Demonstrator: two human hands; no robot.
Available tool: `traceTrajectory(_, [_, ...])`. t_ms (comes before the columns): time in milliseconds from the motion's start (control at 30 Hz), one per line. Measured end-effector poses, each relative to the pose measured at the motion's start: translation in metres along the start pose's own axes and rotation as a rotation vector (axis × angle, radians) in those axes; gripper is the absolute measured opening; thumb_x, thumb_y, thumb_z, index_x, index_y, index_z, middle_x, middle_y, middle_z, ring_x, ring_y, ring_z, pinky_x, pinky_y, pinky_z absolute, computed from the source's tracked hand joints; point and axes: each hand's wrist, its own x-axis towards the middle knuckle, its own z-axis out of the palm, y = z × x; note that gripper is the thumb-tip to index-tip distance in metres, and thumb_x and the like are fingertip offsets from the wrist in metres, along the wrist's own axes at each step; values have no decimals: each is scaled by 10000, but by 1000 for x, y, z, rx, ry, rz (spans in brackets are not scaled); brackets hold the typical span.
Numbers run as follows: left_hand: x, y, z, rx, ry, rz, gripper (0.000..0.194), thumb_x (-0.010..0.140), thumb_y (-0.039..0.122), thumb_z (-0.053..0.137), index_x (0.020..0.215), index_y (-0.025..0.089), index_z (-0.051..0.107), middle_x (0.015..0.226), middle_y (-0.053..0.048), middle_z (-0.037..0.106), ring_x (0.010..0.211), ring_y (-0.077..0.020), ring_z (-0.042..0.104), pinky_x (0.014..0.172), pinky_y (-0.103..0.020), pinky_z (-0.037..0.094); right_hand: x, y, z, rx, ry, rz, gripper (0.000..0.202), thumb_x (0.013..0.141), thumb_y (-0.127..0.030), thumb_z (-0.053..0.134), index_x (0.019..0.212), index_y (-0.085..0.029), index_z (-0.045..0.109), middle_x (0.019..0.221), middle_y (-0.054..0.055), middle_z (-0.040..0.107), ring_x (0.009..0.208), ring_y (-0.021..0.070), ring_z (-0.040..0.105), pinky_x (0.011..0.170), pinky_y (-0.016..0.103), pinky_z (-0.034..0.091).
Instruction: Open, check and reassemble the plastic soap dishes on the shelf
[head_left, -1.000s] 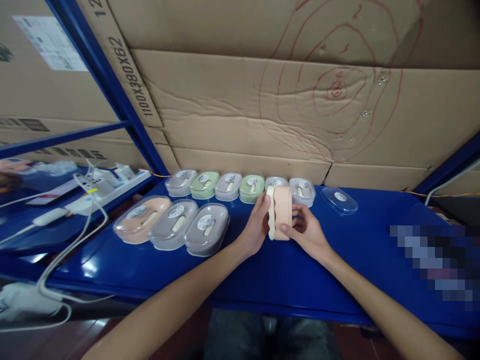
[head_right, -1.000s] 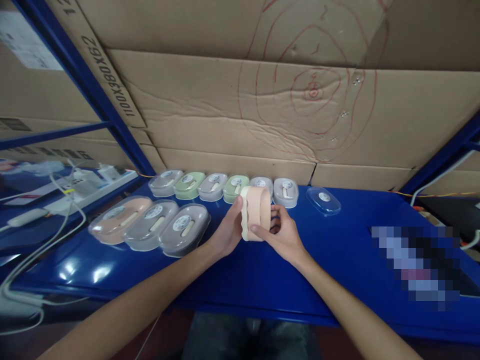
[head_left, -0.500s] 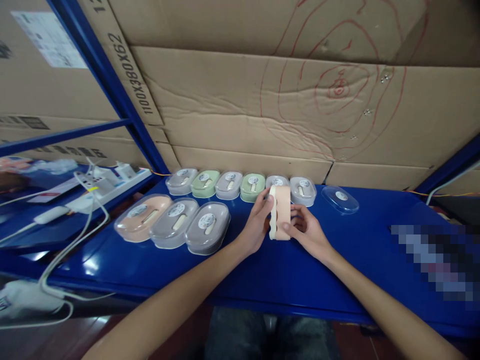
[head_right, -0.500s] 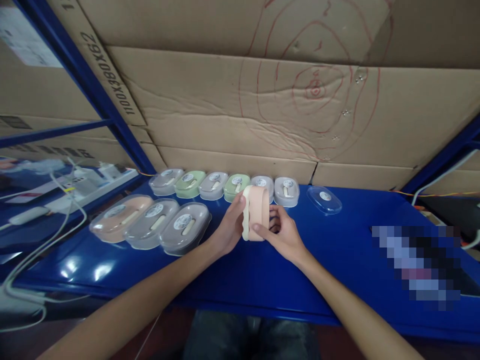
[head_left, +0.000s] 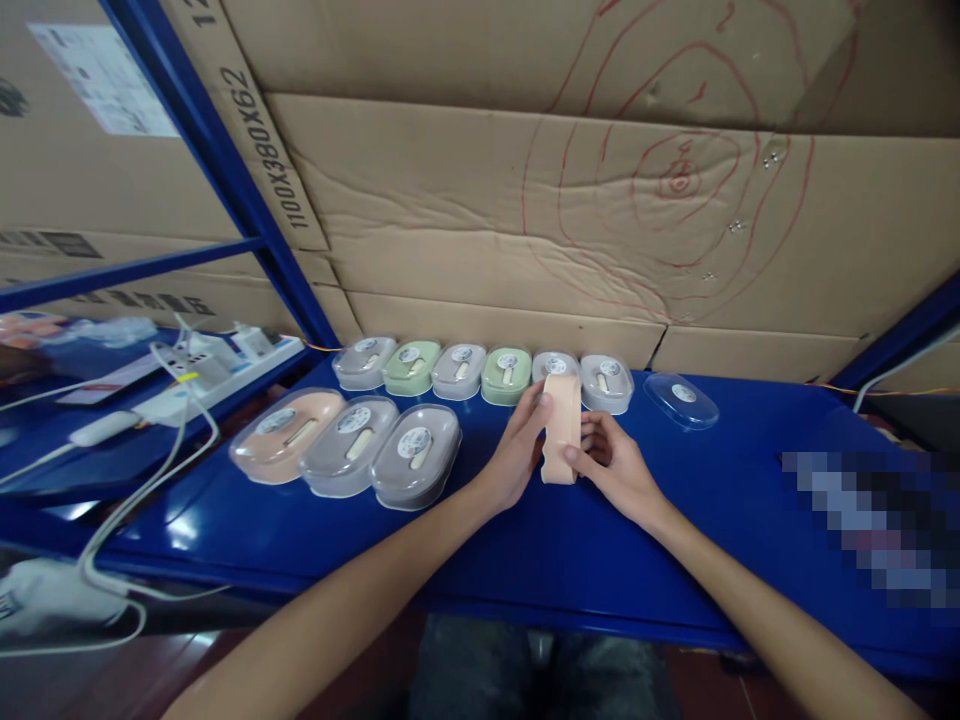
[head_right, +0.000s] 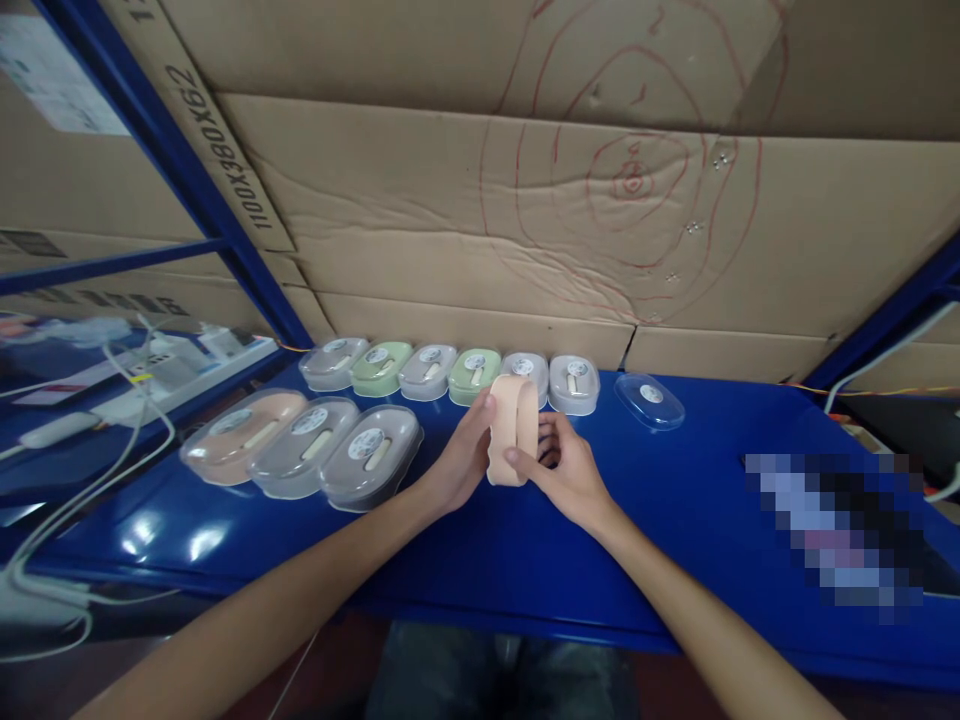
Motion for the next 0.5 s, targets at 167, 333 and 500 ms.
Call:
traceTrajectory(167, [-5, -4, 4, 43, -39, -74, 783, 874, 734, 842, 1453, 247, 641, 1416, -138, 742, 1347, -358, 683, 1142, -485, 519, -1, -5, -2, -138, 45, -36, 477, 876, -631, 845, 1045, -253, 608, 930, 33, 738, 781, 215, 679, 703, 372, 565])
traceTrajectory(333, [-8, 1, 6, 177, 22, -111, 788, 697, 466, 1036, 1357, 210, 689, 1205, -103, 794, 1146, -310, 738, 1001, -420, 552, 0, -13, -8, -312, 51, -84, 415, 937, -639, 766, 929, -248, 628, 781, 1, 688, 666, 194, 621, 641, 347, 500])
traceTrajectory(500, [-4, 10, 1, 118, 74, -182, 602, 715, 440, 944, 1208, 162, 738, 1049, -105, 792, 990, -297, 742, 888, -398, 554, 17, -11, -49, -564, 276, -309, 358, 1039, -561, 642, 889, -241, 696, 868, 52, 726, 752, 226, 652, 725, 373, 526])
